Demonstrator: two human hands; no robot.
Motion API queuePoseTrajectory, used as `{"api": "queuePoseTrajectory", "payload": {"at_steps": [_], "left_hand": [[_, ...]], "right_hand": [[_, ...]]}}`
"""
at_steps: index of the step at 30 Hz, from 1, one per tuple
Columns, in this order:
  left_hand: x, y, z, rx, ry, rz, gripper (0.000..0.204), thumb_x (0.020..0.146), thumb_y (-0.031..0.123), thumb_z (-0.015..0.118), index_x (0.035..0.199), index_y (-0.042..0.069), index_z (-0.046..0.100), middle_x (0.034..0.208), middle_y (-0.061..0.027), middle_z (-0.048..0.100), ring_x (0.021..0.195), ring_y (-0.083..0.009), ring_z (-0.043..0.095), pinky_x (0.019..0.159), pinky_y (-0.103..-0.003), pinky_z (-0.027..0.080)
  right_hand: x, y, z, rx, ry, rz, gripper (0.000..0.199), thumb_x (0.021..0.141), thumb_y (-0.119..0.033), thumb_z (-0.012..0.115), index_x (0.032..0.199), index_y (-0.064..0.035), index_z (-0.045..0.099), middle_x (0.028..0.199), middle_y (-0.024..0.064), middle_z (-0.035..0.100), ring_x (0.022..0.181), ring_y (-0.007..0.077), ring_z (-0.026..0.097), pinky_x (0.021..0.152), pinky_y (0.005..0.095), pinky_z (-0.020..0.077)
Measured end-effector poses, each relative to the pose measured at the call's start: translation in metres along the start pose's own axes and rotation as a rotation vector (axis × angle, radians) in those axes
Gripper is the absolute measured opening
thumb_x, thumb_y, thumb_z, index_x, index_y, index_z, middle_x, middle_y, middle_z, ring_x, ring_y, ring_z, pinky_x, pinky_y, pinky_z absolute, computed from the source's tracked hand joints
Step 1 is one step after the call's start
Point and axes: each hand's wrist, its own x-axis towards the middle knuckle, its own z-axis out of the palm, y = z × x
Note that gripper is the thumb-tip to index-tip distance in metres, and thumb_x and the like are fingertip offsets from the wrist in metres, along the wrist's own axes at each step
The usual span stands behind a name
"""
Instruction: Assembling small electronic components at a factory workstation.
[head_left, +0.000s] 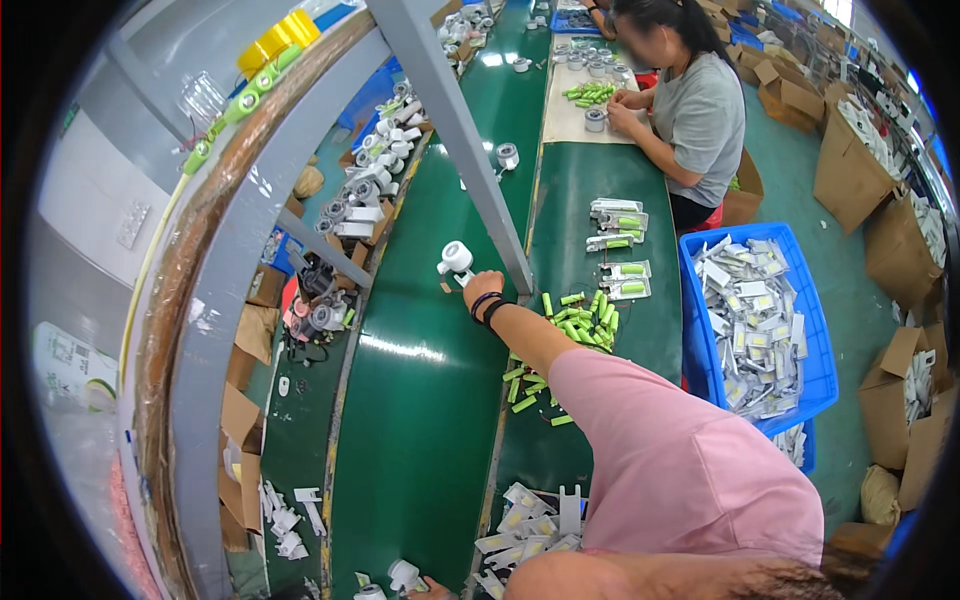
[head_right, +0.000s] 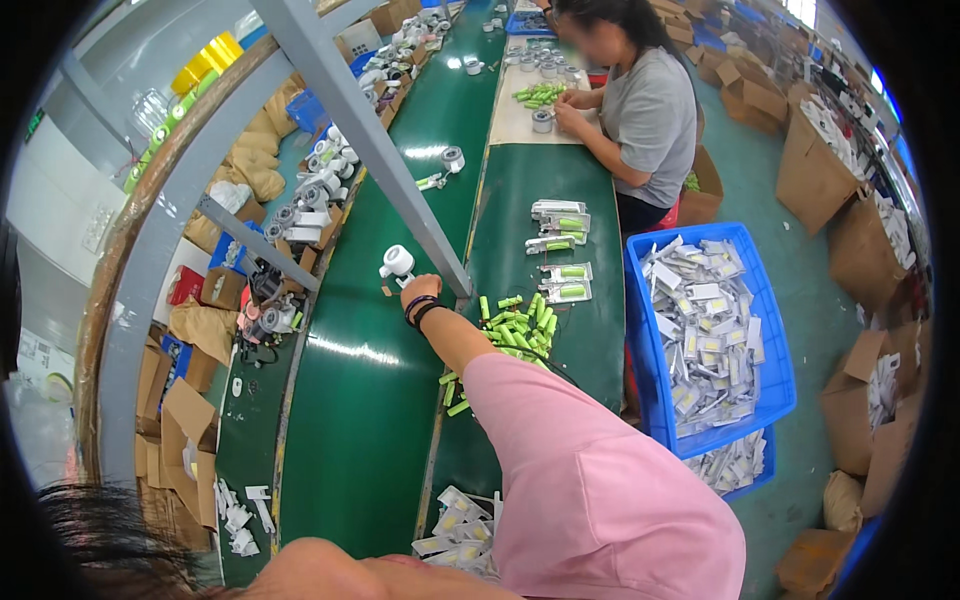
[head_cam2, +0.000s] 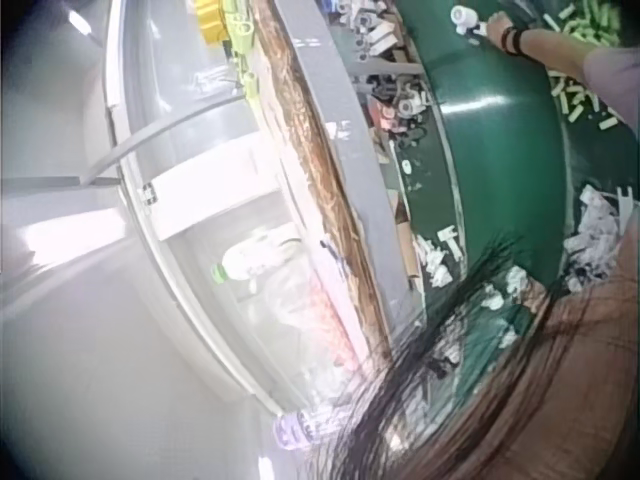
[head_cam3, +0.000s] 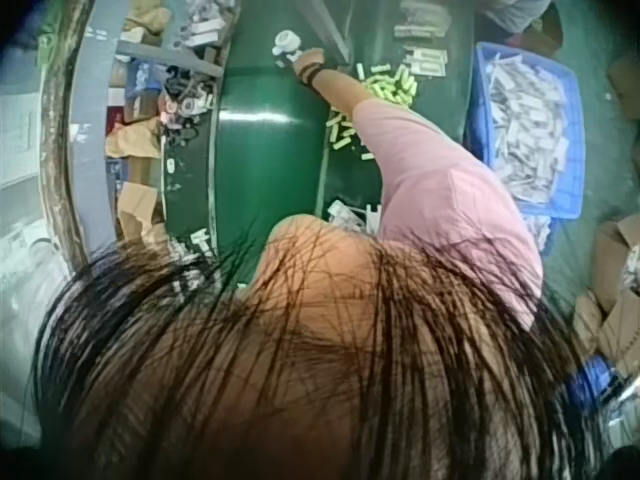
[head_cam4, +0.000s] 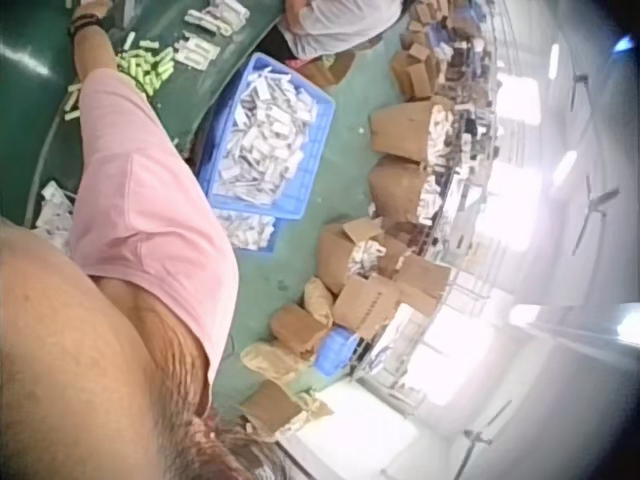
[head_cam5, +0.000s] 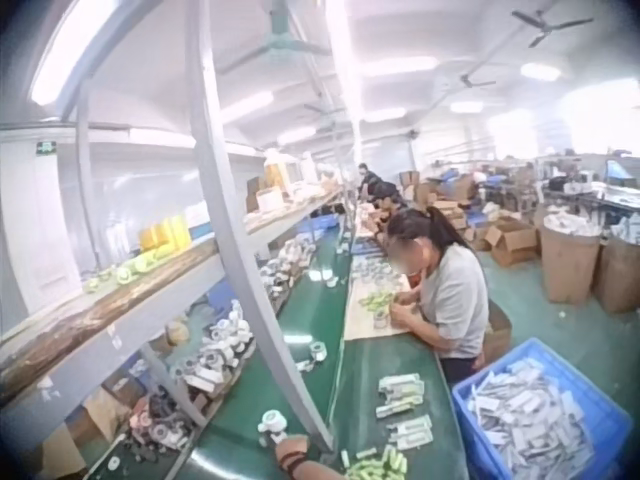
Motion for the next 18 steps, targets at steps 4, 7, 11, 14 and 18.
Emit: {"api": "queuePoseTrajectory", "payload": {"at_steps": [4, 7, 11, 14, 18], "left_hand": [[-0.008, 0.02, 0.013, -0.009, -0.02, -0.004, 0.032, 0.094, 0.017, 0.045, 0.124, 0.004, 0.049, 0.103, -0.0099, 0.059, 0.084, -0.0198, 0.06, 0.063, -0.031, 0.051], [-0.018, 0.035, 0.016, -0.012, -0.028, -0.015, 0.033, 0.094, 0.017, 0.045, 0.124, 0.004, 0.049, 0.103, -0.0102, 0.059, 0.084, -0.0201, 0.06, 0.063, -0.031, 0.051], [-0.033, 0.05, 0.026, -0.028, -0.05, -0.033, 0.033, 0.094, 0.017, 0.045, 0.124, 0.004, 0.049, 0.104, -0.0106, 0.059, 0.085, -0.0204, 0.06, 0.064, -0.031, 0.051], [-0.047, 0.063, 0.033, -0.049, -0.061, -0.035, 0.033, 0.094, 0.017, 0.045, 0.124, 0.004, 0.049, 0.104, -0.0109, 0.059, 0.085, -0.0206, 0.061, 0.064, -0.031, 0.051], [-0.072, 0.083, 0.046, -0.066, -0.105, -0.036, 0.033, 0.094, 0.016, 0.045, 0.123, 0.003, 0.049, 0.104, -0.0113, 0.059, 0.085, -0.0209, 0.061, 0.064, -0.032, 0.051]], "right_hand": [[-0.01, 0.006, -0.003, 0.009, -0.02, 0.005, 0.022, 0.087, -0.016, 0.049, 0.096, -0.0112, 0.069, 0.098, 0.0076, 0.066, 0.093, 0.0279, 0.064, 0.069, 0.0459, 0.0498], [-0.014, 0.013, -0.012, 0.13, -0.113, -0.041, 0.021, 0.085, -0.016, 0.053, 0.097, -0.0086, 0.069, 0.099, 0.0105, 0.067, 0.092, 0.0272, 0.065, 0.074, 0.0441, 0.052], [-0.024, 0.012, -0.035, 0.356, -0.233, -0.224, 0.029, 0.082, -0.02, 0.06, 0.108, -0.0108, 0.065, 0.108, 0.0097, 0.065, 0.096, 0.0232, 0.064, 0.074, 0.045, 0.0529], [-0.053, 0.009, -0.089, 0.63, -0.398, -0.215, 0.033, 0.073, -0.017, 0.063, 0.104, -0.0079, 0.065, 0.096, 0.0133, 0.066, 0.074, 0.0243, 0.067, 0.059, 0.0377, 0.0559], [-0.047, 0.0, -0.069, 1.121, -0.854, -0.075, 0.041, 0.07, -0.017, 0.07, 0.108, -0.0054, 0.06, 0.079, 0.0155, 0.065, 0.064, 0.0217, 0.067, 0.054, 0.0316, 0.057]]}}
